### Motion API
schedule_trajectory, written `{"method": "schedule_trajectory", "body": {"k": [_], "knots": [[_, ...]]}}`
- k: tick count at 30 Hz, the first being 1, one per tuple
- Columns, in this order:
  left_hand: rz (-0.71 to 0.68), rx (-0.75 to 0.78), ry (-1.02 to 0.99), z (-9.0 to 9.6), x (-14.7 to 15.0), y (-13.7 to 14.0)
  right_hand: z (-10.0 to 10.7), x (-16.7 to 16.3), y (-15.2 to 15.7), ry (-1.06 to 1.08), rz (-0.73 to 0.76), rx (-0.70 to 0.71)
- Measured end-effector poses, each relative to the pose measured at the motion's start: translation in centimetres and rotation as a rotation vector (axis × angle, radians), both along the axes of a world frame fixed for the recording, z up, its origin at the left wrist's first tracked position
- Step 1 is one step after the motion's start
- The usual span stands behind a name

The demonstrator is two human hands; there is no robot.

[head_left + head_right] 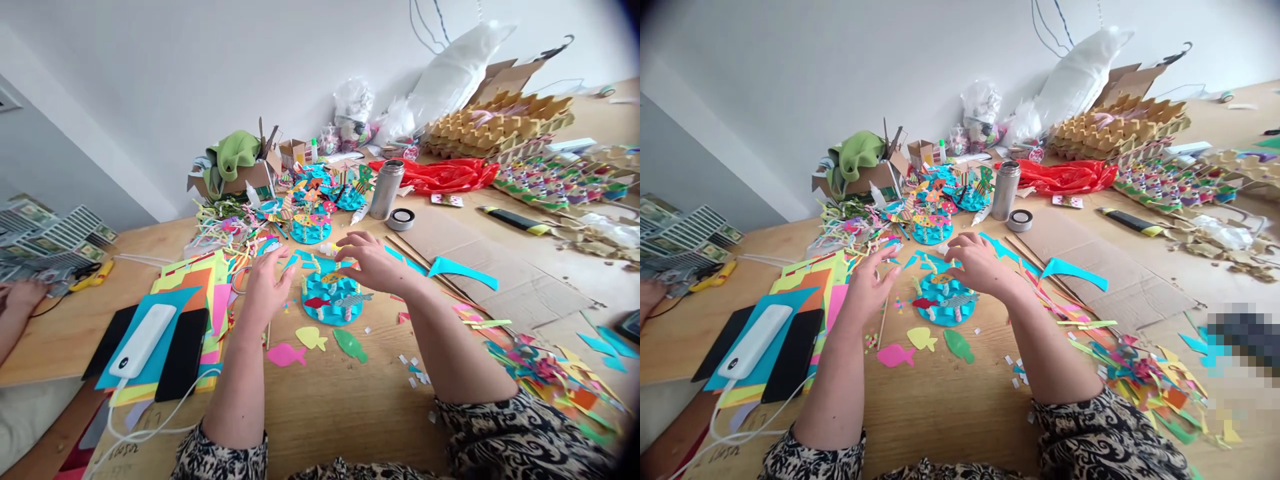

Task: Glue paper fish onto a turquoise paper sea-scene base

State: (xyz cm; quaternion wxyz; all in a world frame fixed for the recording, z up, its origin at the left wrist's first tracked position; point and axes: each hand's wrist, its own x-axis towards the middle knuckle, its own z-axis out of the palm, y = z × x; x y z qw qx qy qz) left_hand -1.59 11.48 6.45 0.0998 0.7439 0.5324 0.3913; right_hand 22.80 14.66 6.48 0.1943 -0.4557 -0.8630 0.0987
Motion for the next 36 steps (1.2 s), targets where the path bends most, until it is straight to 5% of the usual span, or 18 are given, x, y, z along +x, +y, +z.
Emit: {"method": "schedule_trajectory", "body": {"k": [15, 24, 36], "knots": [[0.087, -0.048, 0.121, 1.0, -1.9, -4.1, -0.1, 1.5, 0.3, 0.106, 0.0, 0.115], [0.029, -0.532, 0.312, -2.0, -3.2, -8.0, 1.5, 1.3, -0.4, 0.287, -0.005, 0.25], [-0.24, -0.327, 0.679, -4.6, 0.5, -8.5, 3.3, 1.4, -1.6, 0.467, -0.105, 0.344]]}}
